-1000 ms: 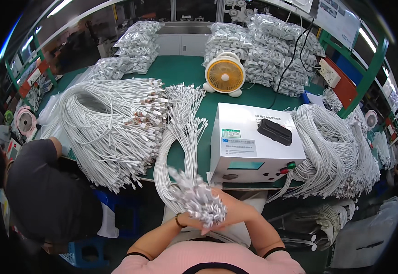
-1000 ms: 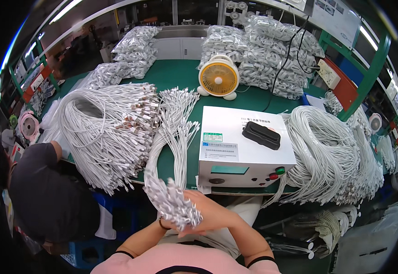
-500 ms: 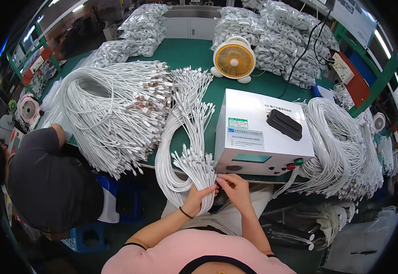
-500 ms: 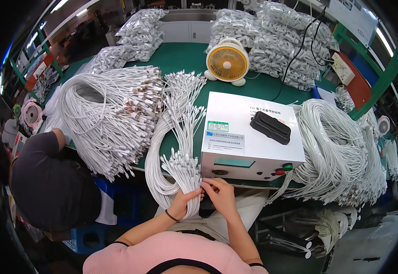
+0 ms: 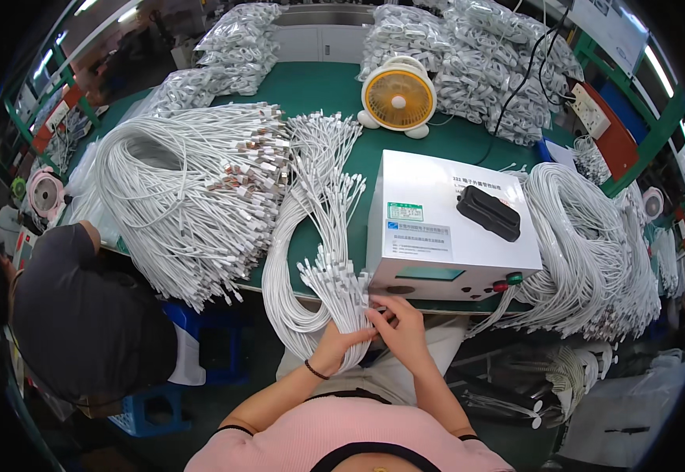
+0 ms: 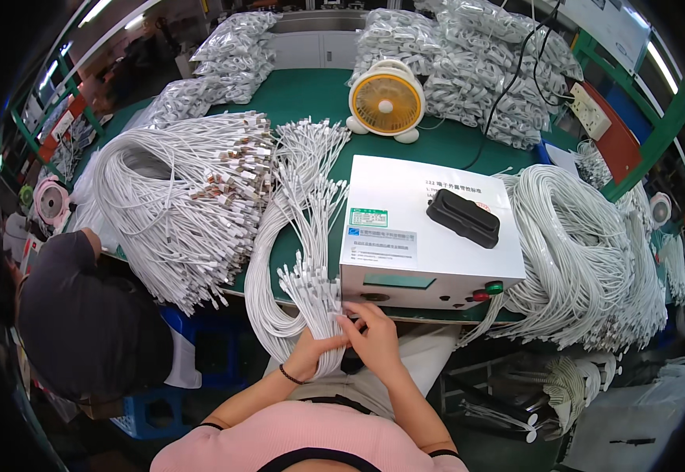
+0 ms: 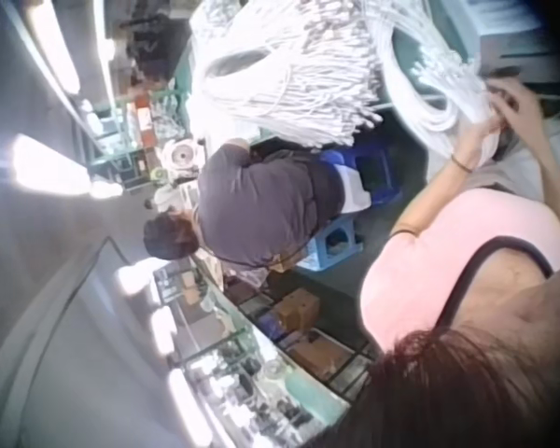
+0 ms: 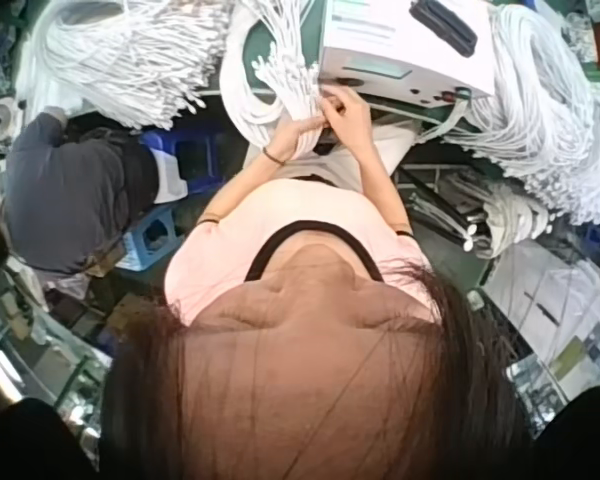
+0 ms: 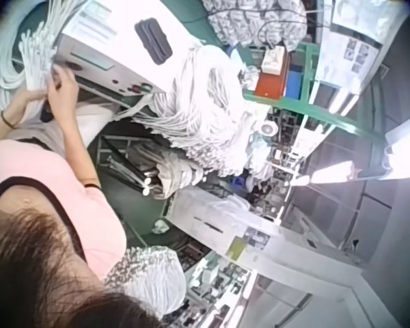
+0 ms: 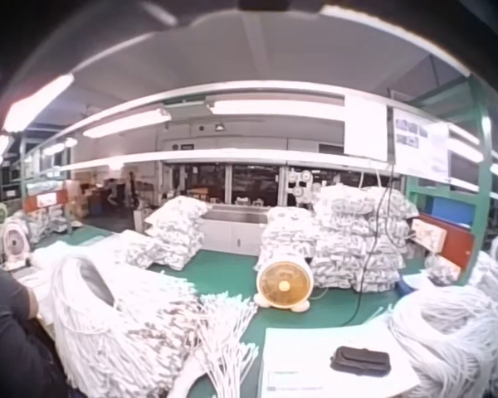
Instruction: The person holds a bundle of cables and inserts the cable connectors one by one into the port of a testing machine.
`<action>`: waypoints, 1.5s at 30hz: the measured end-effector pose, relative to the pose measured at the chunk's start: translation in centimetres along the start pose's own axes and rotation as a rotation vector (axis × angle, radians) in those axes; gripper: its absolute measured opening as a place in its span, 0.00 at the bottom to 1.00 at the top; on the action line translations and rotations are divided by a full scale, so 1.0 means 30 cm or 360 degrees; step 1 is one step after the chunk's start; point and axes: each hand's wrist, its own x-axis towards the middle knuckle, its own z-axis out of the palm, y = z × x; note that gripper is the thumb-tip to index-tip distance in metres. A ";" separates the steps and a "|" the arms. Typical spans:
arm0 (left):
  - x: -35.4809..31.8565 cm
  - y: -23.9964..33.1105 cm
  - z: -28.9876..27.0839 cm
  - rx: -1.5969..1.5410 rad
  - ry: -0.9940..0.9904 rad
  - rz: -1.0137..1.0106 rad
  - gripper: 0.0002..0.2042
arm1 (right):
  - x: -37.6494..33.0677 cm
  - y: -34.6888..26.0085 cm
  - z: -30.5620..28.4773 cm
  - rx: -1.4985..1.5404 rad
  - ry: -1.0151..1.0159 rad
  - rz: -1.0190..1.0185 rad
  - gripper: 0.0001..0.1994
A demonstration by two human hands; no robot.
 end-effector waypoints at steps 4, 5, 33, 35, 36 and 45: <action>-0.046 -0.039 -0.014 0.0272 -0.0087 0.0121 0.22 | -0.022 -0.034 -0.003 0.0017 0.0096 -0.0035 0.12; -0.047 -0.061 -0.032 0.0456 -0.0064 0.0135 0.21 | -0.025 -0.037 -0.003 -0.0096 0.0103 -0.0089 0.12; 0.062 0.050 0.013 -0.0153 0.0221 -0.0021 0.10 | 0.014 0.173 -0.019 0.1369 0.0018 0.0737 0.11; 0.065 0.055 0.019 -0.0141 0.0185 0.0033 0.10 | 0.016 0.172 -0.021 0.1359 0.0019 0.0766 0.11; 0.064 0.055 0.019 -0.0140 0.0185 0.0031 0.10 | 0.016 0.167 -0.020 0.1359 0.0021 0.0768 0.11; 0.033 0.032 0.028 0.0219 0.0066 0.0194 0.13 | 0.005 0.177 0.002 0.0934 -0.0089 0.0597 0.08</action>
